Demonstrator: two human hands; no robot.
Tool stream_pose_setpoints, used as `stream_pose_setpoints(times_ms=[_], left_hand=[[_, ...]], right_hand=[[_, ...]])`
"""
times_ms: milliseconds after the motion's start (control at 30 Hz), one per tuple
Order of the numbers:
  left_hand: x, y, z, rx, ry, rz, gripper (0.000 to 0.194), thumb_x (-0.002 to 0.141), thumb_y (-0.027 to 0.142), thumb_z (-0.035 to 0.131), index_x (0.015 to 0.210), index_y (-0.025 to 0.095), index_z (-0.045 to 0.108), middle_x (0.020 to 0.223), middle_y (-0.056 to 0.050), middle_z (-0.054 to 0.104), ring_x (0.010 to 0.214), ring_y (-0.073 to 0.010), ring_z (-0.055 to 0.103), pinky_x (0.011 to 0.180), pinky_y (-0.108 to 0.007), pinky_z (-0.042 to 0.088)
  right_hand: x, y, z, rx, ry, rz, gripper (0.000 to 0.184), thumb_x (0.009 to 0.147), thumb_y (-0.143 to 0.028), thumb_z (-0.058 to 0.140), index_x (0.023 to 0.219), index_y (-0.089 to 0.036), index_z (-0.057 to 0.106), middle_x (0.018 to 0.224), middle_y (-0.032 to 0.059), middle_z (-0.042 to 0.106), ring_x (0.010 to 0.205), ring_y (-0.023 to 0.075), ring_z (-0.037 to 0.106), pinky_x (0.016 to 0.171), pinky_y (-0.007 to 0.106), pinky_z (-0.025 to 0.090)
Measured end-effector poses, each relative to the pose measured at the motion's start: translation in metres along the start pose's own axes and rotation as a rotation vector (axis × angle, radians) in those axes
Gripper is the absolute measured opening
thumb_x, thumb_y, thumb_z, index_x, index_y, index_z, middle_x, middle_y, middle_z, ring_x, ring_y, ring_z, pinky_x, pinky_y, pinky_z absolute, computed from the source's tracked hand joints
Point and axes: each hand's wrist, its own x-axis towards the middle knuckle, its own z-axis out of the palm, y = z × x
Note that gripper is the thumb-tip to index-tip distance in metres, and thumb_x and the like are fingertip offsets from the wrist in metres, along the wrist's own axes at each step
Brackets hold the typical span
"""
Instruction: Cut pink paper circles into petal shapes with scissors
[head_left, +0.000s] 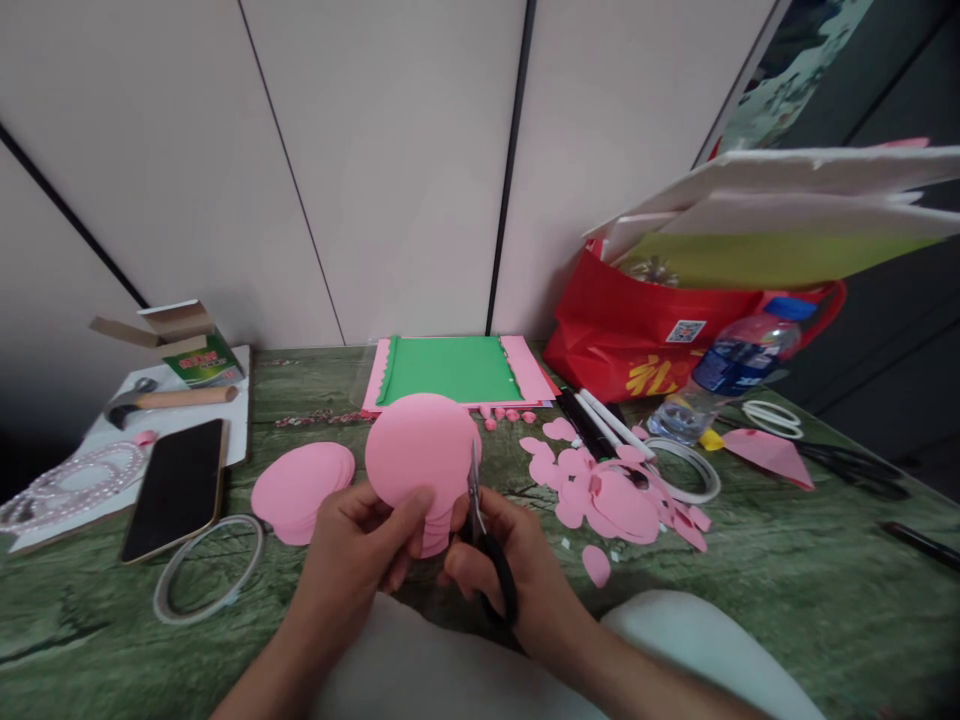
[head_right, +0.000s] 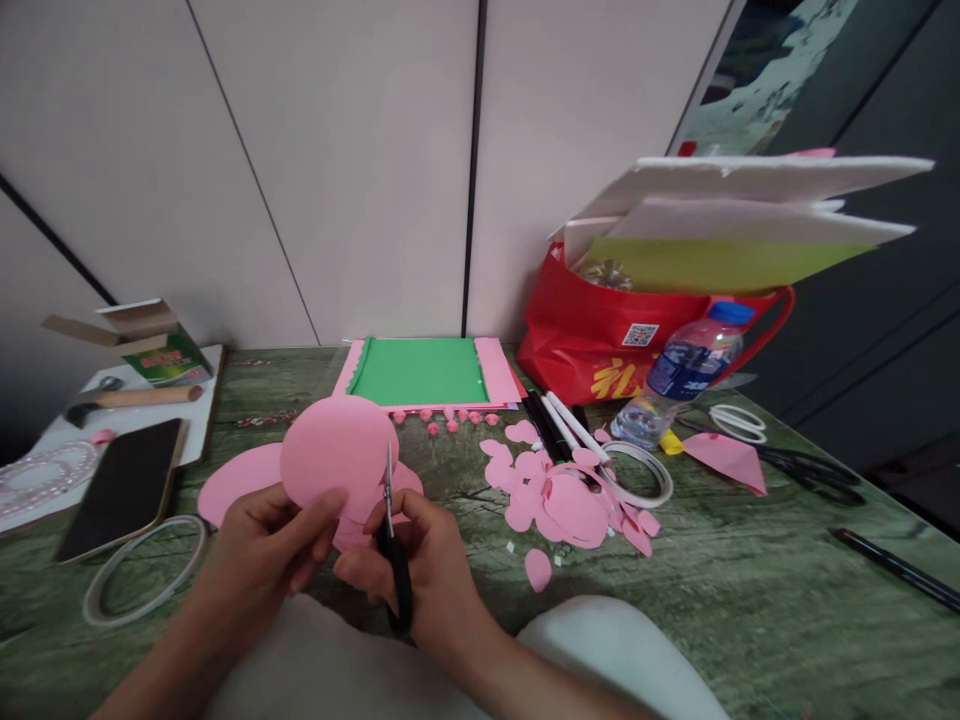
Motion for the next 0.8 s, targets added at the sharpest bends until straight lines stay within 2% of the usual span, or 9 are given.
stream_pose_setpoints(times_ms=[100,233,433,600,800], left_hand=[[-0.0002,0.0001,0.0001,-0.028,-0.019,0.002,0.031,0.068,0.037,0.063,0.05,0.014,0.052,0.037,0.005,0.048,0.026,-0.003,0.035,0.028,-0.014,0.022],[-0.0009,-0.0002,0.001,-0.038,-0.107,-0.03,0.034,0.071,0.041,0.059,0.05,0.014,0.054,0.037,0.003,0.049,0.028,-0.0067,0.042,0.029,-0.016,0.029],[-0.002,-0.0004,-0.0004,0.108,-0.008,-0.026,0.037,0.066,0.037,0.064,0.039,0.014,0.05,0.03,0.005,0.039,0.028,-0.0034,0.031,0.03,-0.016,0.02],[-0.0013,0.001,-0.0008,0.097,-0.037,-0.019,0.034,0.063,0.033,0.066,0.039,0.014,0.049,0.033,0.005,0.041,0.029,-0.003,0.03,0.03,-0.016,0.018],[-0.0014,0.0004,-0.0011,0.07,-0.045,-0.029,0.031,0.063,0.032,0.067,0.042,0.014,0.053,0.036,0.004,0.045,0.029,-0.0027,0.031,0.03,-0.016,0.018]], right_hand=[[-0.0005,-0.0009,0.0012,0.005,0.007,0.021,0.033,0.063,-0.044,0.066,0.068,-0.02,0.044,0.045,-0.008,0.043,0.041,0.0076,0.04,0.043,0.02,0.033],[-0.001,-0.0031,0.0042,0.04,-0.028,0.041,0.035,0.062,-0.044,0.067,0.069,-0.02,0.043,0.049,-0.0064,0.047,0.041,0.0073,0.04,0.041,0.019,0.031],[-0.0006,-0.0024,0.0047,0.059,-0.057,0.02,0.038,0.061,-0.048,0.068,0.07,-0.02,0.045,0.054,-0.0051,0.048,0.044,0.0068,0.038,0.041,0.019,0.03],[0.0016,-0.0043,0.0005,0.059,-0.015,-0.005,0.044,0.055,-0.043,0.075,0.08,-0.02,0.048,0.062,-0.0039,0.048,0.055,0.0093,0.039,0.049,0.02,0.031],[0.0019,-0.0078,0.0005,0.039,-0.036,0.002,0.04,0.056,-0.044,0.073,0.076,-0.02,0.048,0.06,-0.0046,0.044,0.054,0.0095,0.037,0.049,0.021,0.03]])
